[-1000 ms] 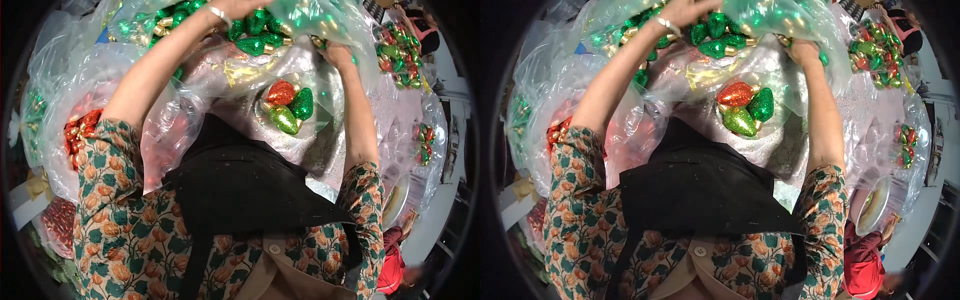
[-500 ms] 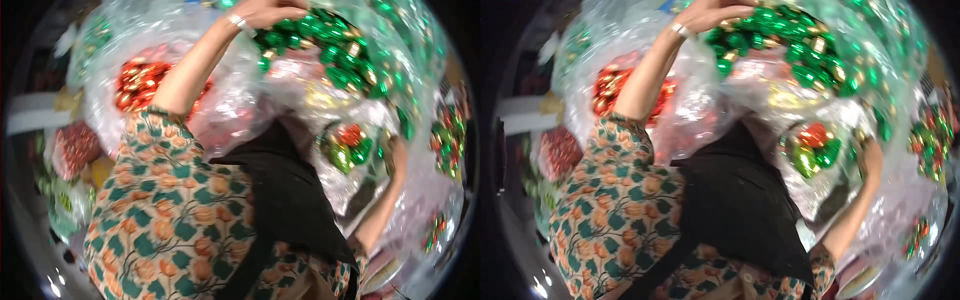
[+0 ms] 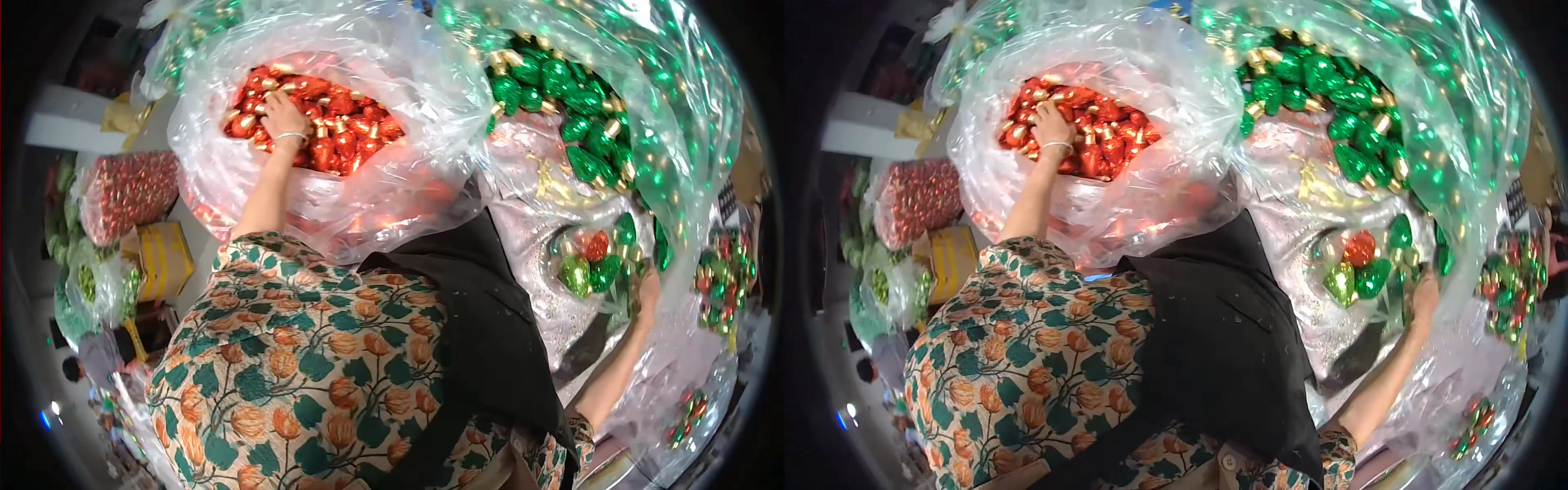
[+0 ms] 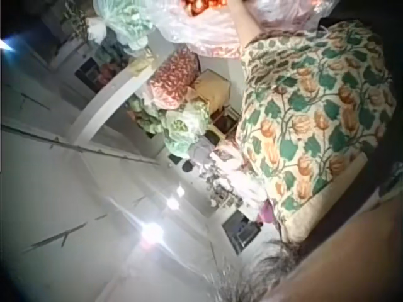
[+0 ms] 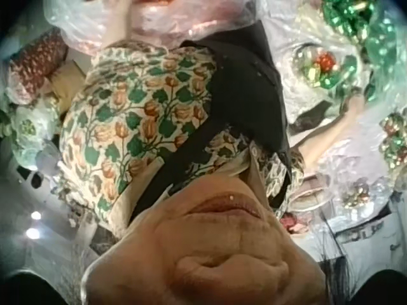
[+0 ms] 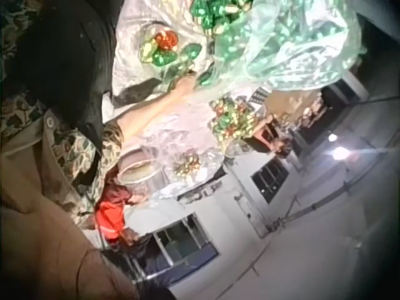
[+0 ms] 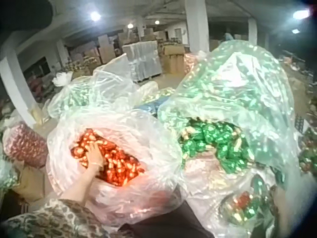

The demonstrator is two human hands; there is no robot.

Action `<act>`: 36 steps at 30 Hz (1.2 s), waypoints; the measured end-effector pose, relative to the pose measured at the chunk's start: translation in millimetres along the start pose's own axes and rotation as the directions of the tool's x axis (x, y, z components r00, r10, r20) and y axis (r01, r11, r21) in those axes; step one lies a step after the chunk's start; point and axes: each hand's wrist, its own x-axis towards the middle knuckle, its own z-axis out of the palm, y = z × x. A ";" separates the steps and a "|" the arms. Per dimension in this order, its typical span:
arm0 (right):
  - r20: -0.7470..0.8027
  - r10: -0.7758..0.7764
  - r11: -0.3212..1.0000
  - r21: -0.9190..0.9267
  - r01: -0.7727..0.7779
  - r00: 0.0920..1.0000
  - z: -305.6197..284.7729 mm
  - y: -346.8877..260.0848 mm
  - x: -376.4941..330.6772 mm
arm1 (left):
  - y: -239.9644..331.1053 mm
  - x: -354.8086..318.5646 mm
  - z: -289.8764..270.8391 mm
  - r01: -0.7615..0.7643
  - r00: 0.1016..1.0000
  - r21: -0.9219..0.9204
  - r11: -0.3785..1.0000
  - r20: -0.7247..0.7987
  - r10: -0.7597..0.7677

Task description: Packing and sorting small, shiny green and red wrapped objects into plastic bags at a work table.

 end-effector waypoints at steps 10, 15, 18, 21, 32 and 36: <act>-0.079 0.006 0.953 -0.302 -0.030 0.997 20.1 -22.9 -34.2 | -8.9 -5.3 34.3 0.055 0.930 -0.113 0.992 0.368 -0.010; -0.019 0.054 0.965 -0.256 -0.057 0.998 -6.9 -64.2 -63.6 | -49.5 41.0 68.7 0.071 0.917 -0.204 0.976 0.398 0.016; -0.026 0.009 0.979 -0.203 -0.014 1.000 -3.1 -66.7 -73.3 | -38.7 37.2 42.5 0.091 0.948 -0.195 0.977 0.317 -0.025; -0.137 0.033 0.999 -0.027 -0.037 0.990 5.9 -55.8 -85.1 | -3.2 47.8 -50.5 0.077 0.939 -0.437 0.896 0.334 0.083; -0.156 0.083 0.995 -0.038 -0.090 0.984 11.6 -74.7 -84.7 | 307.3 -67.3 -351.9 -0.386 0.387 -0.838 -0.386 -0.527 0.757; -0.182 0.095 0.995 0.041 -0.089 0.979 14.0 -63.4 -92.4 | 344.3 -79.7 -339.9 -0.416 0.063 -0.830 -0.370 -0.433 0.899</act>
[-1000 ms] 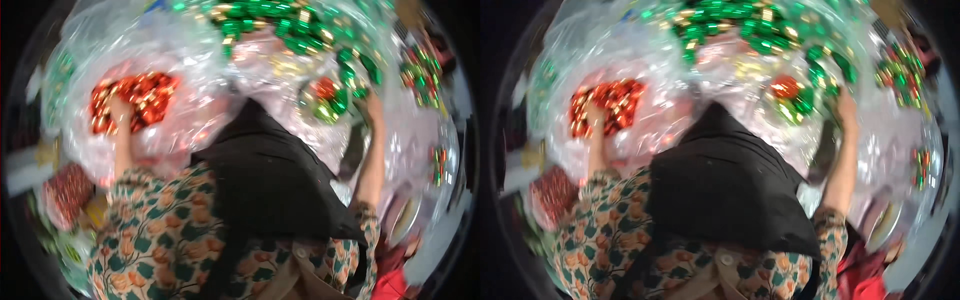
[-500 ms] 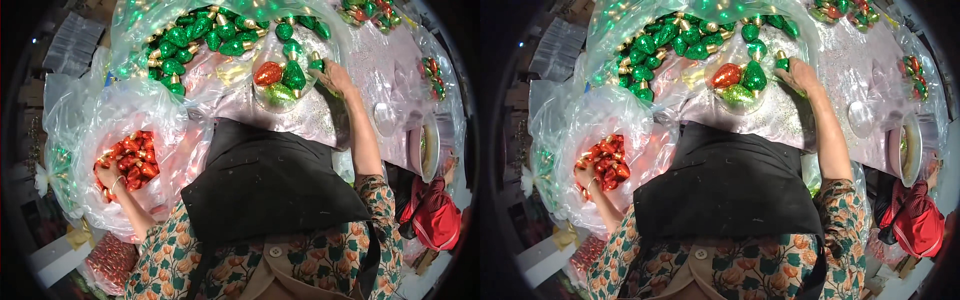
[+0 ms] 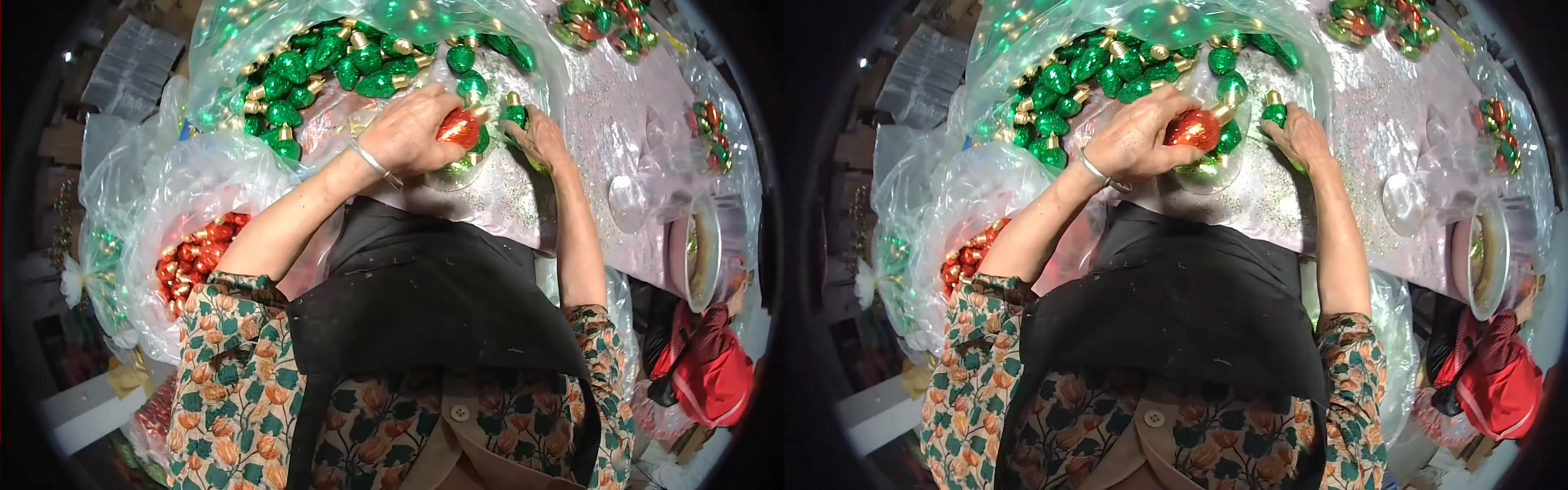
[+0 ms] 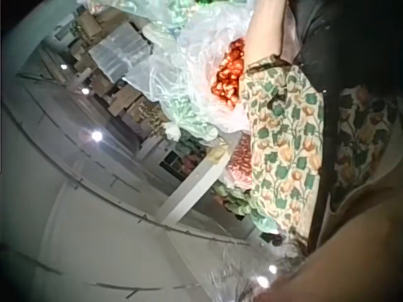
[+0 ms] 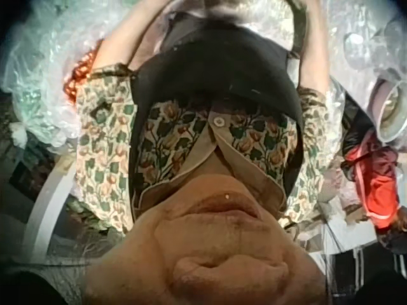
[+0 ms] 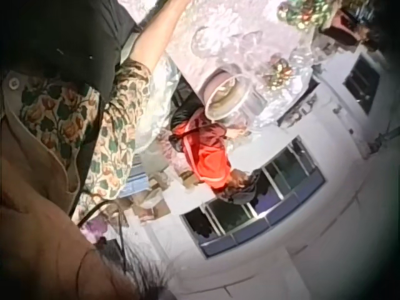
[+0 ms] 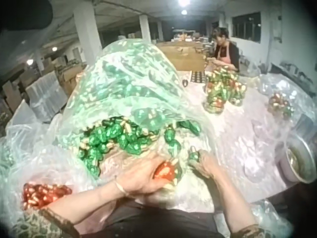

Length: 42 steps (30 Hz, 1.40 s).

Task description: Packing and sorting small, shiny green and red wrapped objects into plastic bags at a work table.

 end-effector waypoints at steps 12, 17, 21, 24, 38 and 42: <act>-0.109 -0.017 1.000 0.024 0.019 0.994 6.9 3.5 -5.3 | 12.8 -21.6 41.8 -0.118 0.993 -0.106 0.987 -0.025 0.116; -0.063 0.048 0.999 0.024 -0.046 0.997 1.4 -5.8 -3.2 | 19.7 -36.2 46.5 -0.261 0.965 0.132 0.956 0.012 0.262; 0.111 0.121 0.969 0.203 -0.142 0.986 -5.0 23.8 8.9 | 15.0 -41.1 65.4 -0.326 0.923 0.309 0.894 -0.103 0.372; 0.066 0.075 0.477 0.874 -0.094 0.995 -60.6 -4.3 1.2 | 14.0 -46.8 58.3 -0.277 0.920 0.412 0.868 -0.147 0.364; 0.138 -0.323 0.937 0.185 0.296 0.936 -108.2 -130.8 -20.2 | 0.4 -58.0 70.6 -0.234 0.851 0.644 0.728 -0.227 0.474; 0.276 -0.220 0.905 0.416 0.091 0.936 -113.6 -127.9 -19.1 | -0.8 -61.0 62.2 -0.262 0.858 0.681 0.684 -0.161 0.488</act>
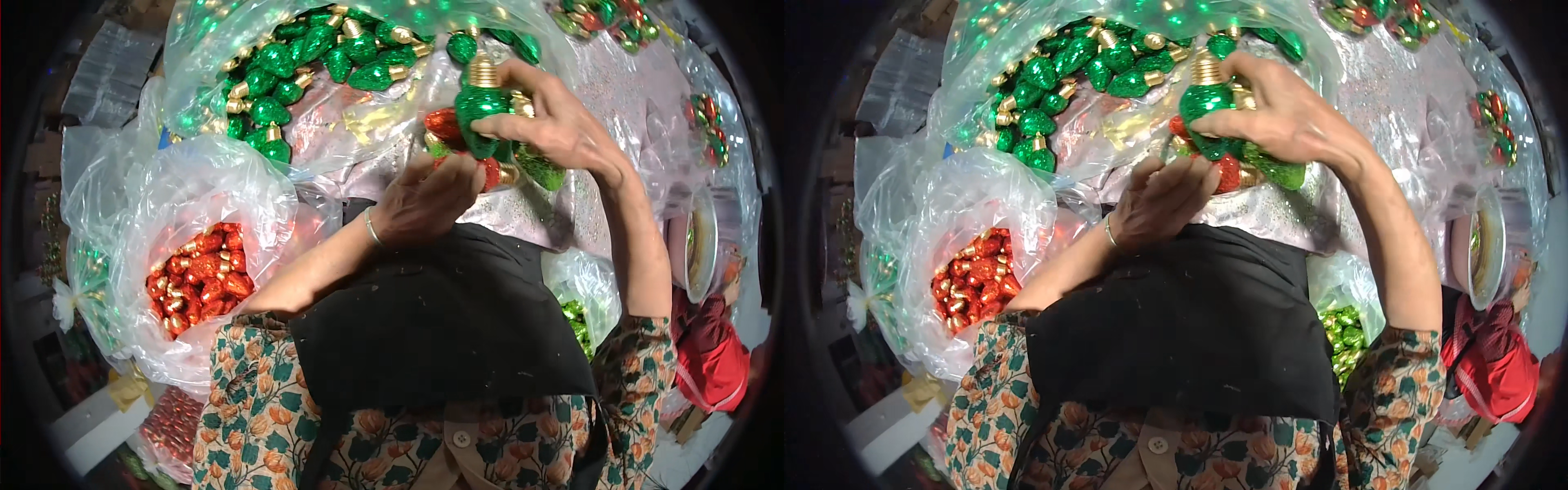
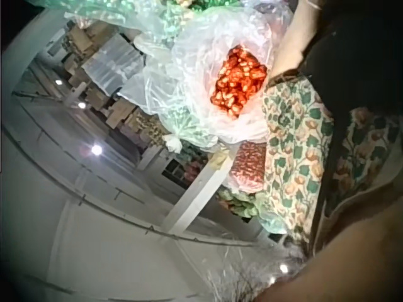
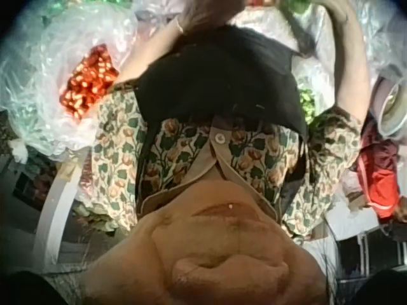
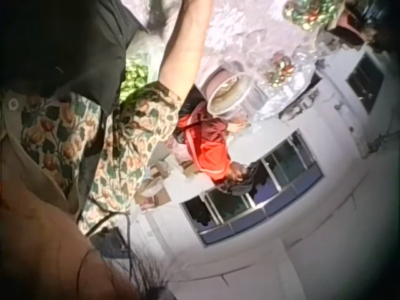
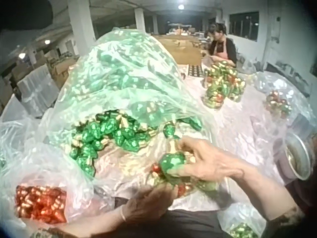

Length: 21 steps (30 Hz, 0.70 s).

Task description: Packing and sorting small, shiny green and red wrapped objects into plastic bags at a work table.

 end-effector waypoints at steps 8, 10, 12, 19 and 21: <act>0.131 -0.455 0.710 -0.544 0.447 0.881 7.8 -27.8 -0.4 | -4.2 -6.9 -1.2 -0.031 0.999 -0.051 0.998 0.018 0.032; 0.164 -0.464 0.671 -0.576 0.467 0.870 13.5 -28.5 1.8 | -6.0 -5.7 0.1 -0.023 1.000 -0.079 0.997 0.001 0.023; 0.231 -0.479 0.585 -0.635 0.504 0.847 21.9 -24.0 3.4 | -6.8 -2.3 5.4 -0.032 0.998 -0.091 0.995 -0.051 0.028; 0.288 -0.487 0.592 -0.586 0.554 0.825 27.1 -11.3 18.2 | -6.0 5.7 7.6 0.037 0.998 -0.231 0.972 -0.036 -0.047; 0.258 -0.478 0.667 -0.515 0.538 0.839 14.6 -13.0 24.3 | -6.2 7.7 6.1 0.071 0.997 -0.189 0.979 0.029 -0.067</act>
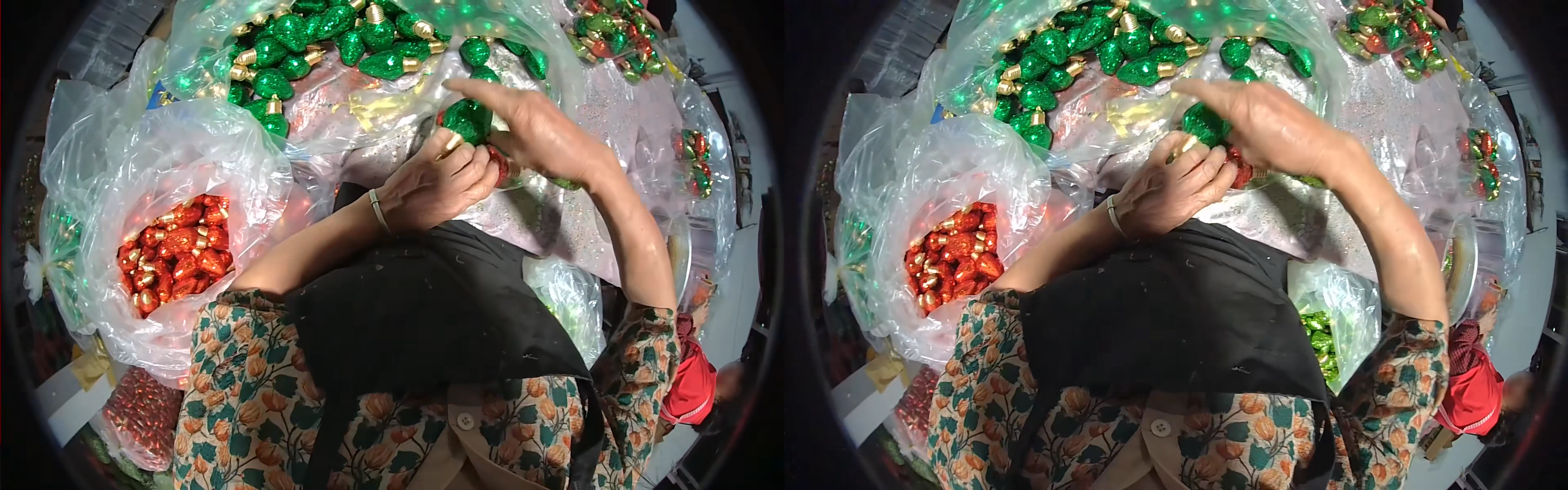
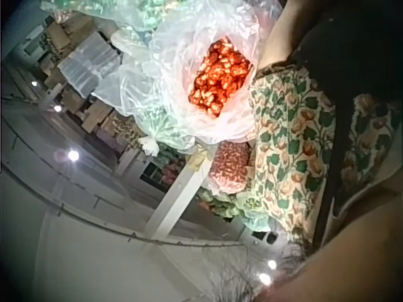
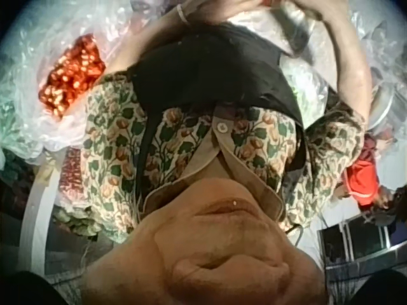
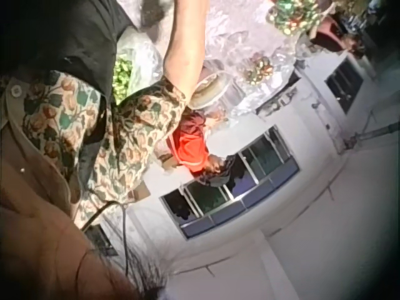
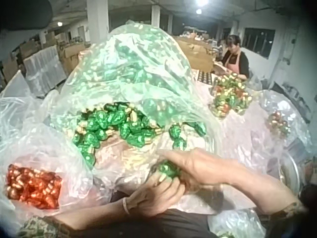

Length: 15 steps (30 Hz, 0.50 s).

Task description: Packing and sorting small, shiny green and red wrapped objects into plastic bags at a work table.

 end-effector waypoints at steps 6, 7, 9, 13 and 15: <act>-0.257 0.298 0.879 0.449 -0.160 0.919 -9.7 12.8 16.2 | 2.9 7.6 -9.9 0.003 0.992 -0.024 1.000 0.129 0.000; -0.264 0.301 0.898 0.402 -0.179 0.916 -3.5 16.4 16.9 | 1.3 12.1 -14.3 0.009 0.991 -0.092 0.996 0.134 0.004; -0.266 0.301 0.908 0.372 -0.190 0.916 0.6 24.9 16.4 | -3.4 19.5 -15.8 0.015 0.990 -0.157 0.987 0.138 0.007; -0.229 0.293 0.917 0.341 -0.205 0.928 10.1 29.3 16.0 | -17.0 32.4 -10.9 0.155 0.988 -0.157 0.975 0.009 -0.156; -0.175 0.287 0.907 0.366 -0.209 0.942 13.0 30.0 18.9 | -17.9 40.7 -14.5 0.153 0.982 -0.233 0.960 0.145 -0.121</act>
